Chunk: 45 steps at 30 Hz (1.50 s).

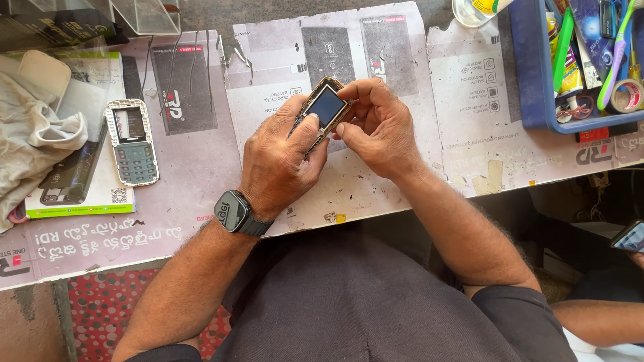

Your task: The person cleans the internal components of a disassembled mobile phone using a spray bottle and a toothbrush. The person sprays liquid onto the phone's interior and scrubs the surface with the toothbrush, then sets the phone down.

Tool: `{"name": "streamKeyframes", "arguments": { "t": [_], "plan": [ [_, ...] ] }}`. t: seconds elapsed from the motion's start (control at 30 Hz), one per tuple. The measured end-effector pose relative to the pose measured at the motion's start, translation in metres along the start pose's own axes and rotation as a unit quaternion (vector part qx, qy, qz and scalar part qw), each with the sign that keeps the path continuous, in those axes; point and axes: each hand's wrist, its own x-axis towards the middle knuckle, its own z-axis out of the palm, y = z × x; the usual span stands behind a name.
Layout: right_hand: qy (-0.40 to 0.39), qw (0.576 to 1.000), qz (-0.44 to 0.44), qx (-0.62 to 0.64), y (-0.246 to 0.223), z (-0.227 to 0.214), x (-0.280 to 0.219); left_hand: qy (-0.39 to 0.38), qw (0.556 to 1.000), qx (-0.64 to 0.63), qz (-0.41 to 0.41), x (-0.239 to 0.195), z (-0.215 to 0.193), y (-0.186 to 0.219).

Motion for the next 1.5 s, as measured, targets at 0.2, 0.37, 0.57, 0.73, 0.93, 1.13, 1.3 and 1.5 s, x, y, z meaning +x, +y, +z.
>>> {"name": "streamKeyframes", "arguments": {
  "t": [0.2, 0.37, 0.57, 0.73, 0.93, 1.13, 1.3, 1.5],
  "plan": [
    [-0.003, 0.998, 0.019, 0.056, -0.002, -0.004, 0.001, 0.001, 1.000, 0.000, -0.005, -0.003, 0.003, -0.003],
    [-0.009, 0.996, 0.013, 0.086, -0.002, -0.004, 0.002, 0.003, 1.000, -0.020, -0.013, -0.006, 0.004, -0.005],
    [-0.009, 0.995, 0.020, 0.097, -0.001, -0.004, 0.001, 0.008, 1.000, -0.025, -0.001, -0.003, 0.003, -0.005],
    [-0.009, 0.981, 0.022, 0.195, -0.002, -0.004, 0.002, 0.008, 0.997, -0.075, -0.006, 0.000, -0.004, -0.001],
    [-0.015, 0.997, -0.044, -0.065, -0.005, 0.003, 0.000, -0.064, 0.810, -0.524, -0.253, 0.003, -0.006, -0.013],
    [0.000, 0.989, -0.047, -0.139, -0.010, 0.009, 0.001, -0.074, 0.685, -0.669, -0.279, 0.001, -0.004, -0.027],
    [-0.021, 0.999, -0.006, -0.032, -0.015, 0.011, 0.004, -0.073, 0.677, -0.678, -0.276, -0.003, -0.004, -0.031],
    [0.000, 0.986, -0.117, -0.118, -0.014, 0.022, 0.000, -0.048, 0.683, -0.664, -0.301, -0.001, -0.002, -0.033]
  ]
}}
